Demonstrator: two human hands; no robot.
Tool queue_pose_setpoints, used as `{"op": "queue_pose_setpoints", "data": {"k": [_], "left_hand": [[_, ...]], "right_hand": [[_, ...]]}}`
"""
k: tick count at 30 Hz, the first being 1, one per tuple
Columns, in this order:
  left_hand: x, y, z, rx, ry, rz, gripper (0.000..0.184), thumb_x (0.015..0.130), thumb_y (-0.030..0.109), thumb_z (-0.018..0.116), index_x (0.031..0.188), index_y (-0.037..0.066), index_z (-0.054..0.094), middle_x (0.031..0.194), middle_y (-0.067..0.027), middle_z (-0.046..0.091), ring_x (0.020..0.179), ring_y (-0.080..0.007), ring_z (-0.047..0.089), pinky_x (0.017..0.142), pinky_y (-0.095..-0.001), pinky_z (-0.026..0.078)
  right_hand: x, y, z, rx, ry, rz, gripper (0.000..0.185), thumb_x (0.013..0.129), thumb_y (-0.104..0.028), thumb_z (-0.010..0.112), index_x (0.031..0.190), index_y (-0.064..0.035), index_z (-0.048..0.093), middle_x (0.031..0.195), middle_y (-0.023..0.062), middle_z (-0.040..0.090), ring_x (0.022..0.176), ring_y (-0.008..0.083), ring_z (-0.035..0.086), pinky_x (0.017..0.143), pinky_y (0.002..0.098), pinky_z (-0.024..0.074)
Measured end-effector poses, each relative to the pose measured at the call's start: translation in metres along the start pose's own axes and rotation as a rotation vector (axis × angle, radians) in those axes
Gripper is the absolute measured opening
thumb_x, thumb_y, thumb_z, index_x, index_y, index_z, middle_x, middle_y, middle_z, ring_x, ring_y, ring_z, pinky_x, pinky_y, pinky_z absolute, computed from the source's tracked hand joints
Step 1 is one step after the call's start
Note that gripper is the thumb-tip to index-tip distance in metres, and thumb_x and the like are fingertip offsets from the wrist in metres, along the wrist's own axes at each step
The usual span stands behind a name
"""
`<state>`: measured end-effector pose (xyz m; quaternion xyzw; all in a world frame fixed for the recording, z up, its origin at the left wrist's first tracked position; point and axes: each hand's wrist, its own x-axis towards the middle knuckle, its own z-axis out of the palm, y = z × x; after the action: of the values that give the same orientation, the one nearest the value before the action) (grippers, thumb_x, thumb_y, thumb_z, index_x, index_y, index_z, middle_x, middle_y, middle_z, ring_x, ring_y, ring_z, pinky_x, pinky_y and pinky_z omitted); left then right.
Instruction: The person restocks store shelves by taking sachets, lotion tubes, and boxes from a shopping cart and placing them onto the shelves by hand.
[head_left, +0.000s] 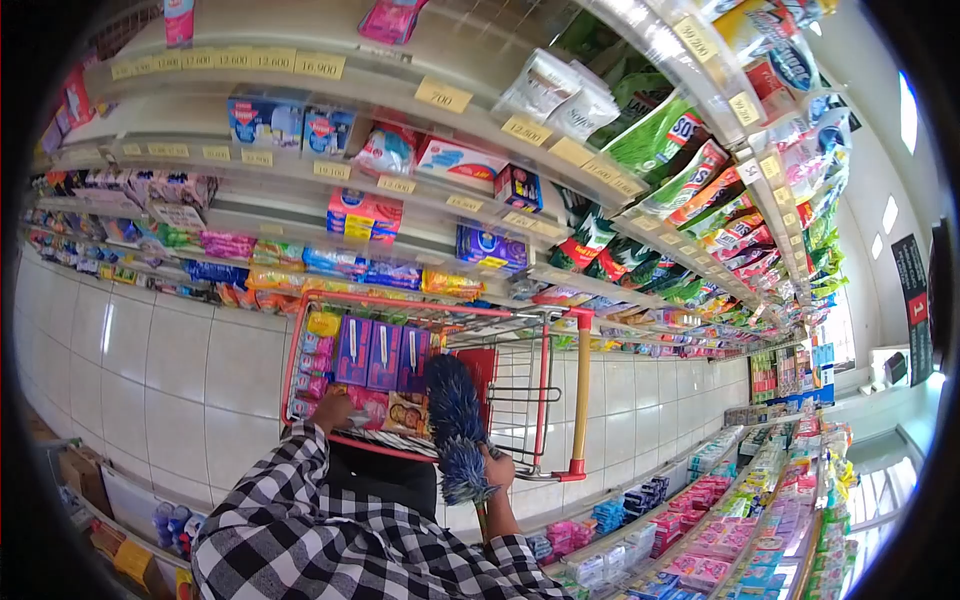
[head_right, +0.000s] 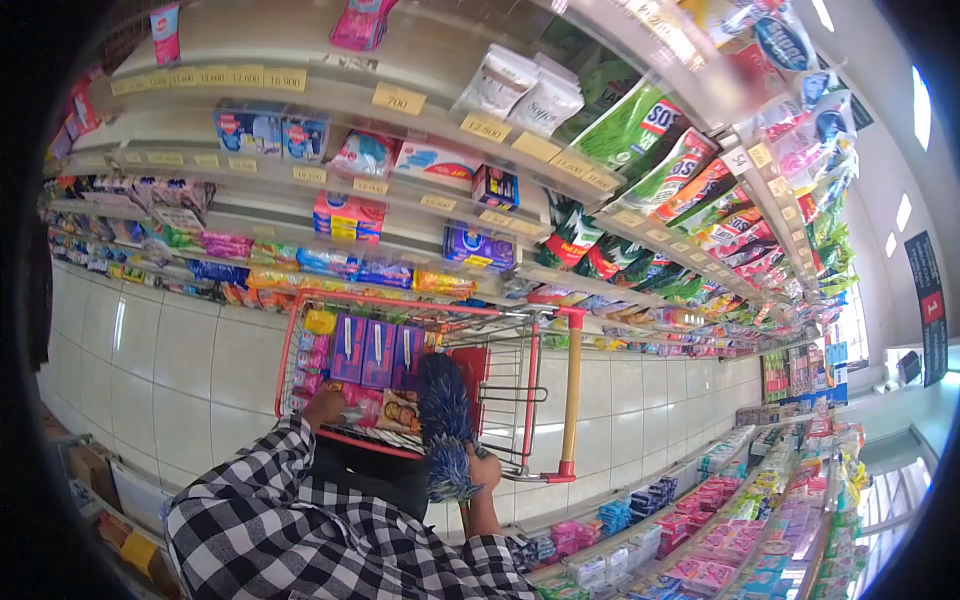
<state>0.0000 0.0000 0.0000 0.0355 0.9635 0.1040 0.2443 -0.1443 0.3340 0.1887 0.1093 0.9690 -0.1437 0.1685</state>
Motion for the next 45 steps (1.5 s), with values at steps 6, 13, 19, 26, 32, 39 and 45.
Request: {"op": "queue_pose_setpoints", "data": {"k": [6,13,19,26,32,39,45], "left_hand": [[-0.007,0.003,-0.041,-0.79,0.23,-0.095,0.046,0.077,0.044,0.066,0.094,0.001,0.068,0.089,-0.0134,0.068,0.09,-0.0273,0.063,0.084,-0.0363,0.047],[-0.035,0.018,-0.135,-2.015,0.002,-0.161,0.06,0.081,0.017,0.067,0.134,0.007,0.04,0.113,-0.0086,0.057,0.103,-0.0201,0.056,0.086,-0.0345,0.046],[-0.073,0.023,-0.19,-2.126,0.124,0.026,0.053,0.079,0.006,0.066,0.128,0.009,0.044,0.113,-0.005,0.057,0.102,-0.0181,0.059,0.083,-0.0347,0.05],[-0.092,0.023,-0.238,-2.2,0.429,-0.032,0.036,0.087,0.008,0.06,0.121,0.004,0.048,0.105,-0.0165,0.065,0.084,-0.0264,0.067,0.068,-0.0371,0.057],[-0.13,0.008,-0.292,-2.32,0.525,0.496,0.042,0.086,0.027,0.061,0.117,0.001,0.048,0.096,-0.017,0.063,0.078,-0.0272,0.066,0.071,-0.0402,0.056],[-0.145,-0.004,-0.319,-2.521,0.475,0.991,0.064,0.089,0.062,0.041,0.109,0.001,0.047,0.081,-0.0125,0.053,0.064,-0.0224,0.061,0.053,-0.0351,0.057],[-0.151,-0.005,-0.318,-2.565,0.524,0.922,0.064,0.09,0.062,0.039,0.106,0.0,0.045,0.08,-0.0115,0.05,0.065,-0.0214,0.061,0.054,-0.0344,0.058]], "right_hand": [[-0.003,0.003,0.004,0.002,0.042,-0.04,0.068,0.065,-0.066,0.065,0.08,0.0004,0.07,0.074,0.0256,0.064,0.077,0.0406,0.065,0.069,0.0462,0.0493],[-0.01,-0.013,-0.008,0.055,-0.086,0.002,0.077,0.059,-0.075,0.065,0.077,0.0002,0.07,0.076,0.0229,0.066,0.079,0.0372,0.066,0.073,0.0441,0.0499],[-0.036,-0.03,-0.026,0.029,-0.189,-0.133,0.075,0.057,-0.067,0.073,0.094,-0.0011,0.068,0.091,0.025,0.066,0.091,0.0381,0.064,0.08,0.0435,0.0501],[-0.041,-0.054,-0.02,-0.237,-0.335,-0.276,0.067,0.061,-0.051,0.073,0.101,0.003,0.065,0.101,0.0293,0.062,0.098,0.0389,0.062,0.084,0.0433,0.0488],[-0.036,-0.065,0.002,-0.294,-0.421,-0.355,0.061,0.065,-0.042,0.07,0.105,0.0038,0.061,0.105,0.0264,0.063,0.102,0.0381,0.061,0.087,0.0426,0.0478],[-0.051,-0.072,-0.03,0.404,-0.491,-0.448,0.044,0.065,-0.015,0.067,0.104,0.0051,0.061,0.098,0.0172,0.068,0.091,0.0261,0.064,0.082,0.0335,0.0476],[-0.08,-0.098,-0.08,0.666,-0.41,-0.463,0.04,0.066,-0.003,0.064,0.104,0.0032,0.059,0.098,0.0112,0.066,0.09,0.0227,0.062,0.085,0.0314,0.0454]]}}
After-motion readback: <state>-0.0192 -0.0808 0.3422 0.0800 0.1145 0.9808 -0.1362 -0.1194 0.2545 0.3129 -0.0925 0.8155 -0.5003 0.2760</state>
